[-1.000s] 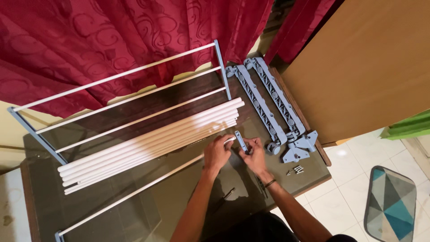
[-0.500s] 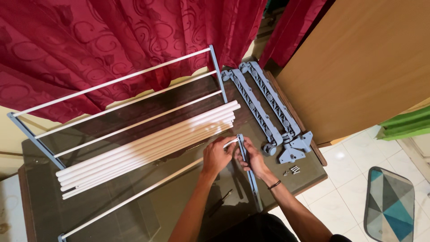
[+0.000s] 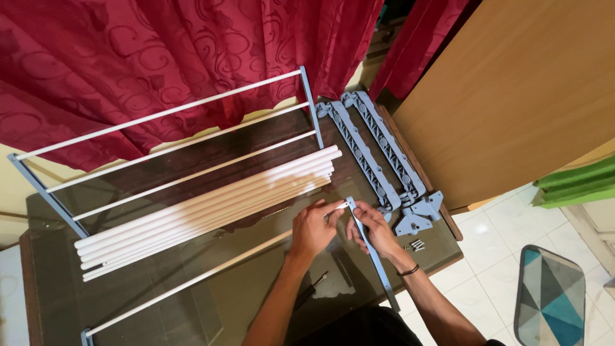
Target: The person assembles a metal frame structure on a table by inserting white rods into gray side rails and securing them with a screwdriver. The person repeatedly aligns and fastens the rods to build a ladder-like frame.
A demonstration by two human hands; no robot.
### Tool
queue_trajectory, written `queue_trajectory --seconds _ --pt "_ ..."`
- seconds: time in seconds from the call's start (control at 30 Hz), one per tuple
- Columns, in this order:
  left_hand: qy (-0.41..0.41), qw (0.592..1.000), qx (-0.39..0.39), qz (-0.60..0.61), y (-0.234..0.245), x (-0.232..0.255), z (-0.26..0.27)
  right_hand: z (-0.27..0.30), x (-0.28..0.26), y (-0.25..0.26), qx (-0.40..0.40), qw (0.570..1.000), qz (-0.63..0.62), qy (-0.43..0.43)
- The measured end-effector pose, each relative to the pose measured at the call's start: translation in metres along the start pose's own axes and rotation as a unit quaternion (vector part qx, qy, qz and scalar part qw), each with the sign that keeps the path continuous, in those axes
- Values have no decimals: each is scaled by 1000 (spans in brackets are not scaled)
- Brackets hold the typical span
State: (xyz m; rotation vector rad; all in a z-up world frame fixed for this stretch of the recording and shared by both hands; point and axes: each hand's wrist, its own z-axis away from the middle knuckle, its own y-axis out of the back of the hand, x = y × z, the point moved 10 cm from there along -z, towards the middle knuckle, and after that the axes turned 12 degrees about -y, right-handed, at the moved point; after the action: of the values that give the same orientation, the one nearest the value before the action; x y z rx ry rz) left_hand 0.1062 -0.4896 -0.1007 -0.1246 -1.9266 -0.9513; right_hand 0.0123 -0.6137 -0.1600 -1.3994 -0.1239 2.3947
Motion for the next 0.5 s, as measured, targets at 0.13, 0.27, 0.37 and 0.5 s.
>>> queue_trajectory --seconds 0.13,0.27,0.37,0.5 --pt "-10 1000 -9 12 -2 6 3 8 -9 -5 -16 1000 25 3" --pt "-9 999 -23 29 -4 13 5 14 -19 -11 -46 998 6 -34" --pt "-28 999 -14 31 -2 21 5 21 -14 -10 -57 994 -15 -87" --pt "-18 999 2 32 0 21 5 14 9 14 39 988 80 -124"
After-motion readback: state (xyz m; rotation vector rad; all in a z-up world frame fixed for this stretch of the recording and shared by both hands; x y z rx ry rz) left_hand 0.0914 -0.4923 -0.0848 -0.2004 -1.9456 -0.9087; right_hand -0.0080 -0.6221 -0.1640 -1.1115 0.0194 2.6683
